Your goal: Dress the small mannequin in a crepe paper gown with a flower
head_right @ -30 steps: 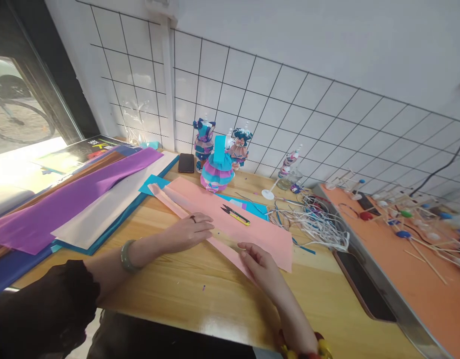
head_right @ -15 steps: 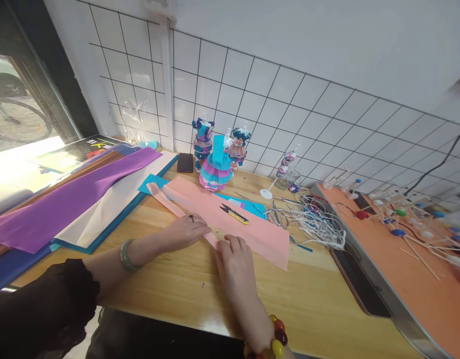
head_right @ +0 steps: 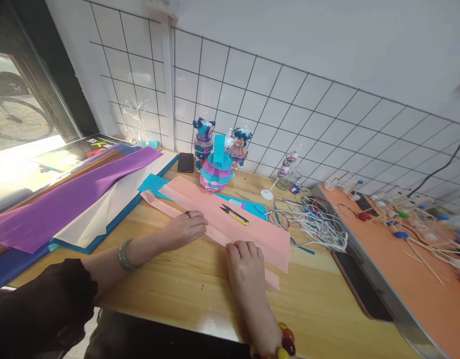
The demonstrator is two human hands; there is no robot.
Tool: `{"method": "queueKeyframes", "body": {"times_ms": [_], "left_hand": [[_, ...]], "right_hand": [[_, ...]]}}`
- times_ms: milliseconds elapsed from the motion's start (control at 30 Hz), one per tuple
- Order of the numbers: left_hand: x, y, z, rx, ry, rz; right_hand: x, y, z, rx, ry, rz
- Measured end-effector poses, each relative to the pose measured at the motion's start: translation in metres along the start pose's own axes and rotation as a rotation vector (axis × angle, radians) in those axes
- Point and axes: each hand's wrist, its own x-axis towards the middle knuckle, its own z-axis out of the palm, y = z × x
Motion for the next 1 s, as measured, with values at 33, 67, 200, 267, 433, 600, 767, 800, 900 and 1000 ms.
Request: {"method": "queueKeyframes", "body": {"times_ms": [33, 67, 200, 267, 433, 600, 767, 800, 900, 1000], "left_hand": [[0.001, 0.001, -0.001, 0.006, 0.011, -0.018], [0.001, 0.002, -0.001, 0.012, 0.033, -0.037], [0.001, 0.005, -0.001, 0.038, 0.097, -0.053], [0.000, 0.004, 0.000, 0.054, 0.074, -0.040], [0.000, 0.003, 0.001, 0.097, -0.062, 0.004], [0.001, 0.003, -0.001, 0.123, -0.095, 0.029], [0.000, 0.004, 0.000, 0.133, -0.084, 0.035], [0.000, 0.004, 0.002, 0.130, -0.081, 0.035], [-0.001, 0.005, 0.004, 0.122, -0.077, 0.033], [-0.001, 0.004, 0.005, 0.120, -0.088, 0.016]], "right_hand": [[0.001, -0.001, 0.002, -0.007, 0.001, -0.003], [0.003, -0.002, 0.004, -0.016, -0.004, -0.006], [0.012, -0.006, 0.012, -0.074, -0.067, -0.003], [0.015, -0.006, 0.014, -0.106, -0.105, -0.010], [0.014, 0.002, 0.012, -0.157, -0.118, -0.042], [0.008, 0.009, 0.005, -0.151, -0.118, -0.067], [0.013, -0.003, 0.008, -0.133, -0.088, -0.080], [0.015, -0.007, 0.010, -0.134, -0.083, -0.088], [0.022, -0.015, 0.016, -0.129, -0.115, -0.119], [0.025, -0.017, 0.019, -0.127, -0.170, -0.133]]}}
